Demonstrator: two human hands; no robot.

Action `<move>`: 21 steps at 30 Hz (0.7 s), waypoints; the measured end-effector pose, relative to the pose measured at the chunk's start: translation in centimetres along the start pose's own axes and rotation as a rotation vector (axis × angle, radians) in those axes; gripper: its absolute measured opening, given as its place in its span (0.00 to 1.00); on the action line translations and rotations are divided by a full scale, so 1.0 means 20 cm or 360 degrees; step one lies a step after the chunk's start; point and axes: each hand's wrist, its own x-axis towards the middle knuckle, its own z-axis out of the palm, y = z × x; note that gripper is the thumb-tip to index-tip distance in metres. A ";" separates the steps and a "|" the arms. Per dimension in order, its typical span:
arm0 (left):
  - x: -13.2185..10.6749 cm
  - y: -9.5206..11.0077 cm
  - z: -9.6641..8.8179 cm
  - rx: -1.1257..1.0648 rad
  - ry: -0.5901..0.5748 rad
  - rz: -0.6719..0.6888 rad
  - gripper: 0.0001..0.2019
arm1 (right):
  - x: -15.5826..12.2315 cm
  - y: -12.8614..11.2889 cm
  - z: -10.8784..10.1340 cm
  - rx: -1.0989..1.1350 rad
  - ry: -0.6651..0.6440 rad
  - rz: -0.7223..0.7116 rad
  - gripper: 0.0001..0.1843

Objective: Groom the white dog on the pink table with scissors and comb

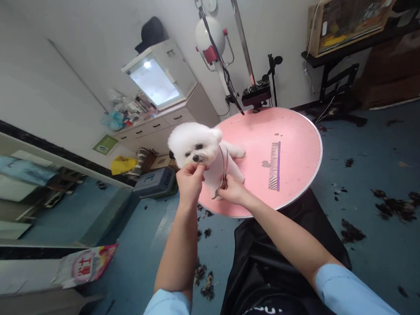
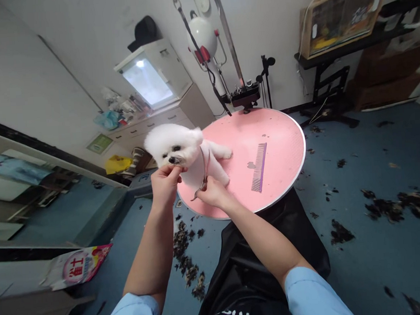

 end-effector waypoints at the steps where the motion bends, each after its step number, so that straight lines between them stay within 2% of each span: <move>1: 0.00 0.00 0.00 0.0006 -0.0001 0.0002 0.11 | 0.00 -0.02 0.00 -0.0027 -0.0009 -0.0001 0.17; 7: 0.00 0.00 -0.01 0.0032 0.0011 0.0000 0.11 | 0.03 -0.07 -0.04 -0.0101 -0.0050 0.0015 0.12; 21: -0.01 0.01 0.00 0.0031 0.0041 -0.0012 0.10 | 0.04 -0.05 -0.13 -0.0225 -0.0076 0.0018 0.13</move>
